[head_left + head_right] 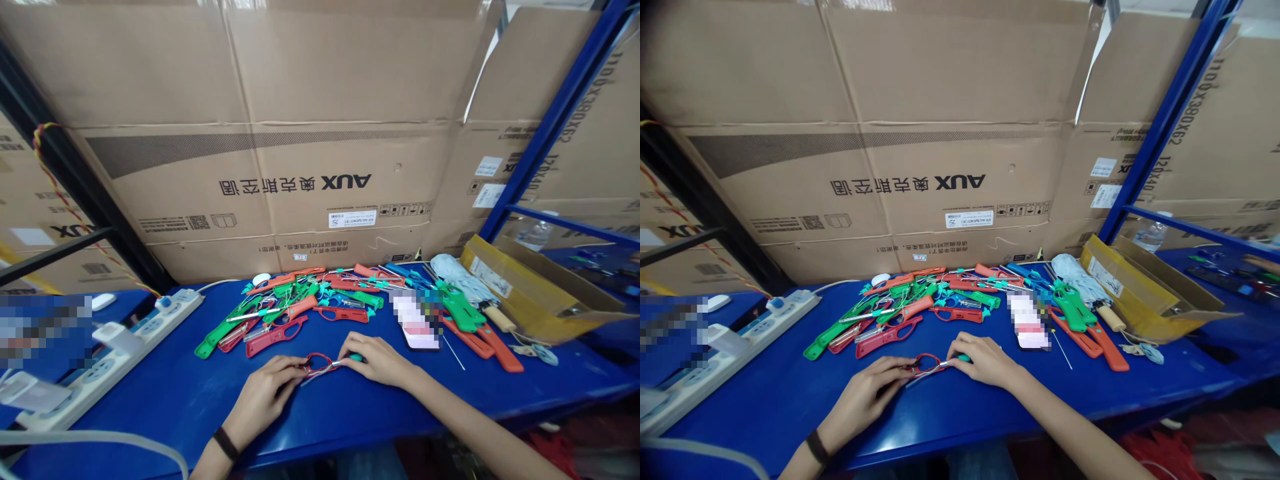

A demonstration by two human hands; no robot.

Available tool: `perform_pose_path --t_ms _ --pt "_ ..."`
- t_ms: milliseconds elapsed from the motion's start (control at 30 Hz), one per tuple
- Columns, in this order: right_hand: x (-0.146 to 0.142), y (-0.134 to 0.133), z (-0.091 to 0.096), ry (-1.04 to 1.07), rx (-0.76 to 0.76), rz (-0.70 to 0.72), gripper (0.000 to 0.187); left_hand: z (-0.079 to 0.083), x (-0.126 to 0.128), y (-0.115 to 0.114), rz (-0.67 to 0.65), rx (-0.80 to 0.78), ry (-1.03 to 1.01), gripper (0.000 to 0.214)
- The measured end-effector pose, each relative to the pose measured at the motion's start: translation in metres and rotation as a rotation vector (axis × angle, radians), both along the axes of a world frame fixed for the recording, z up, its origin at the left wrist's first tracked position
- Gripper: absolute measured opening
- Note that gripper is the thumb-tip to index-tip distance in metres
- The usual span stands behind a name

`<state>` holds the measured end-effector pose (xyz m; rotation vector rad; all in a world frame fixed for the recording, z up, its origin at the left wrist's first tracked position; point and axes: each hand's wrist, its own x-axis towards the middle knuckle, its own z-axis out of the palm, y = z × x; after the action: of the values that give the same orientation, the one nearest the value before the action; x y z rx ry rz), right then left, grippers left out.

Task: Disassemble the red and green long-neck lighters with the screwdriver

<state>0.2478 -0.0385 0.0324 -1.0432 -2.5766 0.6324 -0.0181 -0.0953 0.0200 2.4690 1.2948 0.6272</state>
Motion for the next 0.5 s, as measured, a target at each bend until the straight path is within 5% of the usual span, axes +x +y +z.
perform_pose_path --t_ms 500 --pt "0.0023 0.0024 -0.0066 -0.026 0.053 -0.008 0.014 0.0011 0.0009 0.0 0.001 0.017 0.006 0.026"
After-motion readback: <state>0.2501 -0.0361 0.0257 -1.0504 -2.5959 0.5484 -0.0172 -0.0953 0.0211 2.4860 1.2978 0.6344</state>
